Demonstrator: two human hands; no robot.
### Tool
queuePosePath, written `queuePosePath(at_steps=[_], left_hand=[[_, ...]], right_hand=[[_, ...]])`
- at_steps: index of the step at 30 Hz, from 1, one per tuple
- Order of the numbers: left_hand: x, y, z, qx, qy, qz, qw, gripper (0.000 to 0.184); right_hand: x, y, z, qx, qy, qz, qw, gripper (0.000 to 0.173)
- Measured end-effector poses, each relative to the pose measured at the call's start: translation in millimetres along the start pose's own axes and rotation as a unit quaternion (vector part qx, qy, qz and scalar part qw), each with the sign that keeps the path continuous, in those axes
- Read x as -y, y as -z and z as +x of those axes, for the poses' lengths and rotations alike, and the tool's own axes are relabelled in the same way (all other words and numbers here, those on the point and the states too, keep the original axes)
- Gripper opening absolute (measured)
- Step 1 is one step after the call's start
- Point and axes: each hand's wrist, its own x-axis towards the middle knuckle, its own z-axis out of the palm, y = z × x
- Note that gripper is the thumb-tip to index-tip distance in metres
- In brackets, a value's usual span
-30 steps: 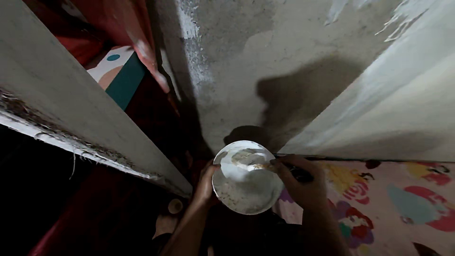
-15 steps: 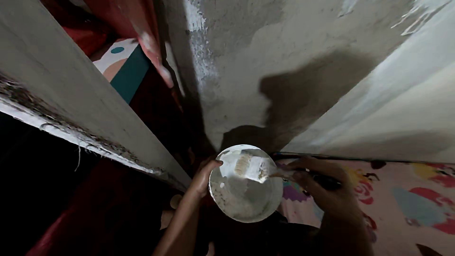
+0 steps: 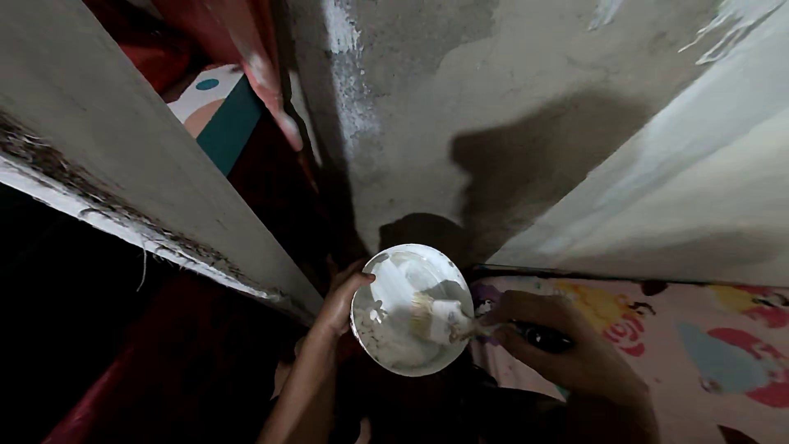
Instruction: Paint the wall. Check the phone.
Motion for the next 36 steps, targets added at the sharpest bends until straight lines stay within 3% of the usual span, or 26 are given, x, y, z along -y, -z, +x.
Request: queuePosePath(at_steps=[3, 7, 10, 12, 15, 17, 18, 20, 22, 24, 25, 27, 30, 36], left_hand=[[6, 2, 1, 0.007, -0.006, 0.041, 0.999, 0.045], [2, -3, -2, -0.036, 0.013, 0.035, 0.999, 0.035], [1, 0, -1, -0.076, 0.009, -0.007, 0.997, 0.038], [0, 0, 0, -0.113, -0.010, -0.031, 0.993, 0.039], [5, 4, 5, -0.148, -0.051, -0.054, 0.986, 0.047], [6, 6, 8, -0.170, -0.064, -0.067, 0.981, 0.055], [5, 6, 8, -0.184, -0.066, -0.076, 0.978, 0.057], [4, 8, 9, -0.202, -0.069, -0.097, 0.972, 0.060], [4, 11, 9, -0.215, -0.074, -0.117, 0.967, 0.061], [4, 14, 9, -0.222, -0.081, -0.132, 0.963, 0.058], [4, 15, 9, -0.226, -0.084, -0.135, 0.961, 0.055], [2, 18, 8, -0.227, -0.083, -0.137, 0.961, 0.049], [-2, 18, 4, -0.228, -0.069, -0.142, 0.961, 0.042], [-5, 19, 1, -0.219, -0.051, -0.161, 0.961, 0.042]], right_hand=[[4, 3, -3, -0.014, -0.023, -0.028, 0.999, 0.025], [1, 9, 0, -0.156, -0.123, 0.095, 0.976, 0.018], [-3, 5, 15, -0.300, -0.286, 0.278, 0.866, 0.039], [-14, -4, 24, -0.336, -0.323, 0.426, 0.776, 0.048], [-20, -28, 41, -0.381, -0.322, 0.567, 0.656, 0.033], [-6, -35, 65, -0.399, -0.321, 0.590, 0.624, 0.025], [6, -35, 80, -0.399, -0.312, 0.586, 0.632, 0.025], [36, -28, 112, -0.383, -0.260, 0.558, 0.689, 0.031], [68, -18, 146, -0.374, -0.145, 0.457, 0.794, 0.034], [88, -9, 178, -0.382, 0.025, 0.267, 0.885, 0.027], [95, -2, 192, -0.378, 0.107, 0.156, 0.906, 0.022], [112, 8, 221, -0.382, 0.201, -0.066, 0.900, 0.031], [124, 3, 255, -0.391, 0.195, -0.263, 0.860, 0.036], [93, -42, 233, -0.238, 0.036, -0.307, 0.921, 0.032]])
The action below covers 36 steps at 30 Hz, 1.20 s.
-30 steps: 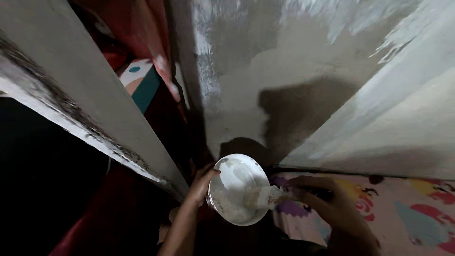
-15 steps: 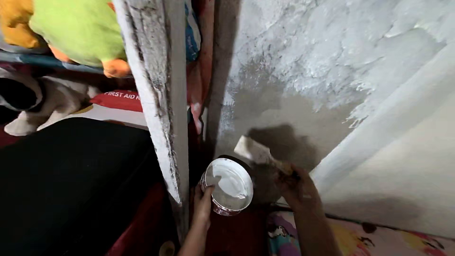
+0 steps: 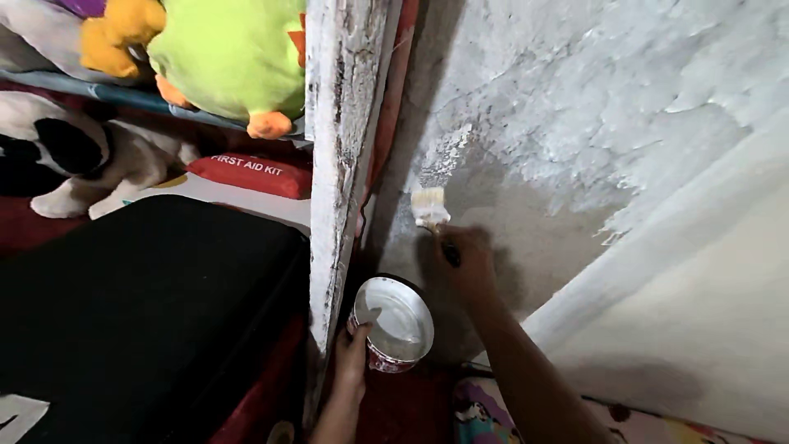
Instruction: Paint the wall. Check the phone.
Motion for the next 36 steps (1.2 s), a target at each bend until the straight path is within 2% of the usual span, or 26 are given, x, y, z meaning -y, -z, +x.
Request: queuePosePath(at_steps=[2, 4, 6, 8, 11, 13, 15, 18, 22, 25, 29, 33, 36], left_hand=[[-1, -1, 0, 0.005, -0.005, -0.008, 1.000, 0.042], [0, -3, -2, 0.007, 0.000, -0.011, 1.000, 0.049], [1, -5, -4, 0.010, 0.009, -0.012, 1.000, 0.057], [2, -5, -5, 0.012, 0.011, -0.011, 1.000, 0.062], [3, -5, -3, 0.016, 0.013, -0.007, 1.000, 0.065], [2, -5, -2, 0.012, 0.018, -0.010, 1.000, 0.064], [3, -4, -2, 0.013, 0.020, -0.011, 1.000, 0.064], [2, -4, -3, 0.020, 0.017, -0.019, 0.999, 0.064], [3, -4, -4, 0.027, 0.014, -0.024, 0.999, 0.063], [4, -4, -3, 0.024, 0.012, -0.019, 0.999, 0.063], [4, -3, -2, 0.030, 0.003, -0.026, 0.999, 0.062], [3, -4, -3, 0.033, 0.006, -0.028, 0.999, 0.061], [4, -3, -4, 0.040, 0.013, -0.022, 0.999, 0.063]], right_hand=[[12, 12, -2, 0.012, -0.010, 0.000, 1.000, 0.026], [18, 23, 13, -0.003, 0.017, 0.003, 1.000, 0.022], [17, 32, 43, -0.016, 0.046, -0.022, 0.999, 0.026], [20, 50, 71, -0.012, 0.020, -0.036, 0.999, 0.032], [26, 69, 84, -0.087, 0.068, -0.044, 0.993, 0.033], [23, 66, 79, -0.117, 0.107, -0.035, 0.987, 0.033], [12, 47, 66, -0.078, 0.115, -0.046, 0.989, 0.033], [9, 26, 45, -0.033, 0.139, -0.085, 0.986, 0.025], [20, 33, 44, -0.073, 0.162, -0.070, 0.982, 0.027], [17, 29, 47, -0.005, 0.132, -0.086, 0.987, 0.028], [27, 28, 47, -0.023, 0.158, -0.085, 0.983, 0.026], [31, 38, 55, 0.015, 0.087, -0.100, 0.991, 0.029], [36, 40, 54, -0.004, 0.126, -0.103, 0.987, 0.027]])
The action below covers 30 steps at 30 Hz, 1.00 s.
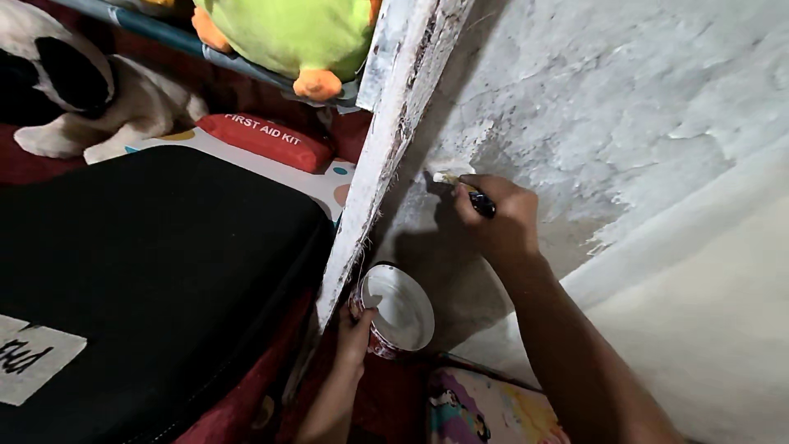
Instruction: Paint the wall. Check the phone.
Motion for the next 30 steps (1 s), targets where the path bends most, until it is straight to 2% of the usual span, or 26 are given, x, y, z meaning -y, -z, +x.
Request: queuePosePath(at_steps=[3, 4, 6, 8, 9, 13, 17, 20, 24, 28, 30], left_hand=[[-2, -1, -1, 0.000, 0.009, 0.011, 1.000, 0.065], [-2, -1, -2, -0.003, 0.007, 0.014, 1.000, 0.064], [-3, -1, -3, -0.005, 0.004, 0.018, 1.000, 0.065], [-2, -2, -3, -0.003, 0.000, 0.015, 1.000, 0.064], [-2, -2, -4, 0.000, -0.001, 0.015, 1.000, 0.064], [-2, -3, -3, 0.000, -0.008, 0.013, 1.000, 0.064], [-1, -4, -4, 0.003, -0.006, 0.016, 1.000, 0.063], [-1, -4, -4, 0.004, -0.005, 0.013, 1.000, 0.063], [-3, -3, -5, 0.004, -0.005, 0.004, 1.000, 0.065], [-3, -1, -4, 0.006, -0.009, 0.016, 1.000, 0.064], [-3, -1, -3, 0.006, -0.008, 0.020, 1.000, 0.064]], right_hand=[[-5, 11, 2, 0.067, -0.039, -0.008, 0.997, 0.025], [-3, 22, 5, 0.067, -0.056, -0.008, 0.996, 0.025], [-3, 40, 16, 0.010, -0.051, -0.014, 0.999, 0.028], [-22, 37, 26, -0.074, -0.009, -0.004, 0.997, 0.034], [-32, 31, 29, -0.091, 0.000, 0.003, 0.996, 0.035], [-30, 33, 27, -0.034, -0.035, 0.006, 0.999, 0.030], [-31, 31, 28, -0.087, -0.009, 0.006, 0.996, 0.034], [-26, 32, 25, -0.018, -0.044, 0.008, 0.999, 0.030], [-31, 35, 23, -0.076, -0.031, 0.014, 0.997, 0.034], [-32, 43, 23, 0.019, -0.086, 0.017, 0.996, 0.030], [-33, 48, 22, -0.006, -0.079, 0.025, 0.997, 0.032]])
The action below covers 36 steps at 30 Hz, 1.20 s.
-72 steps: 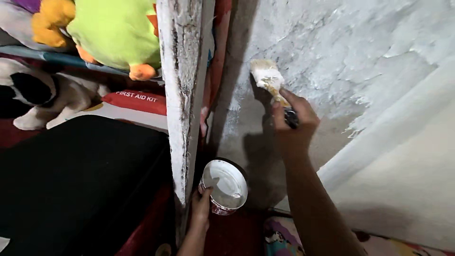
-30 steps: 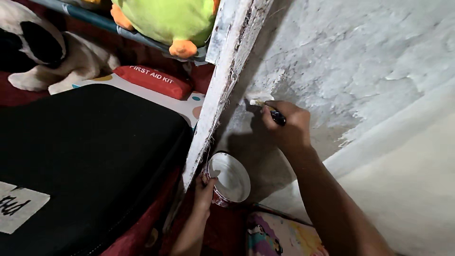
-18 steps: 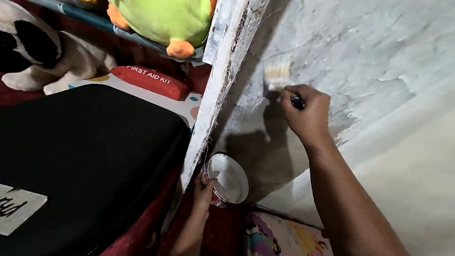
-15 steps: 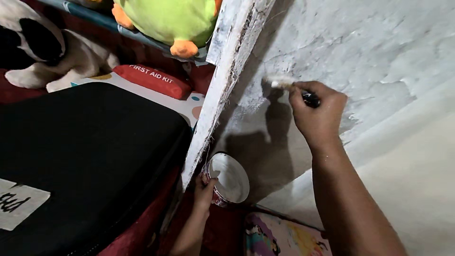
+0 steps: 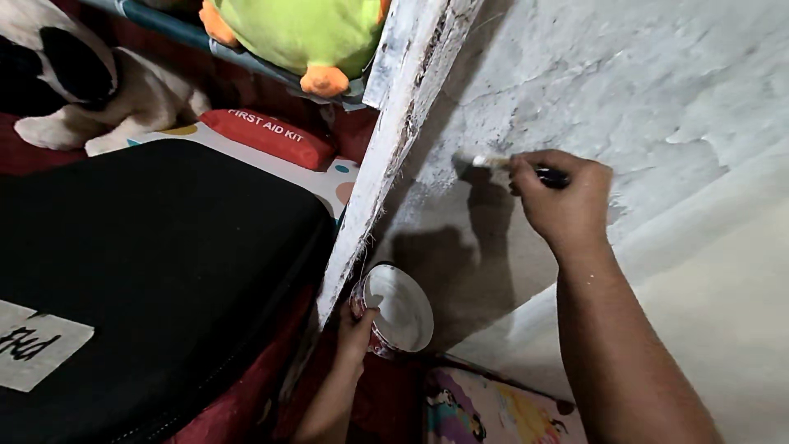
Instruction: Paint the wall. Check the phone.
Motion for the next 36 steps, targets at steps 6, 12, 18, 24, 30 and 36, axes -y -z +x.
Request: queuePosePath(at_steps=[6, 12, 18, 24, 30, 36], left_hand=[[2, -2, 0, 0.000, 0.003, 0.000, 1.000, 0.065], [3, -2, 0, 0.002, 0.002, 0.001, 1.000, 0.067], [2, 0, 0, 0.001, 0.004, -0.003, 1.000, 0.066], [0, 3, 1, 0.002, 0.006, 0.006, 1.000, 0.067], [-2, 1, -1, -0.005, 0.007, 0.008, 1.000, 0.067], [2, 0, -3, 0.004, 0.000, 0.009, 1.000, 0.066]], right_hand=[[-11, 3, 3, 0.015, 0.034, -0.006, 0.999, 0.032], [-16, 4, 3, -0.008, 0.038, -0.018, 0.999, 0.035], [-13, 17, 12, 0.072, -0.036, 0.010, 0.997, 0.033], [-25, 37, 36, -0.087, 0.019, 0.009, 0.996, 0.039], [-19, 23, 7, 0.019, 0.023, -0.051, 0.998, 0.032], [-29, 25, 7, -0.018, 0.019, -0.041, 0.999, 0.037]])
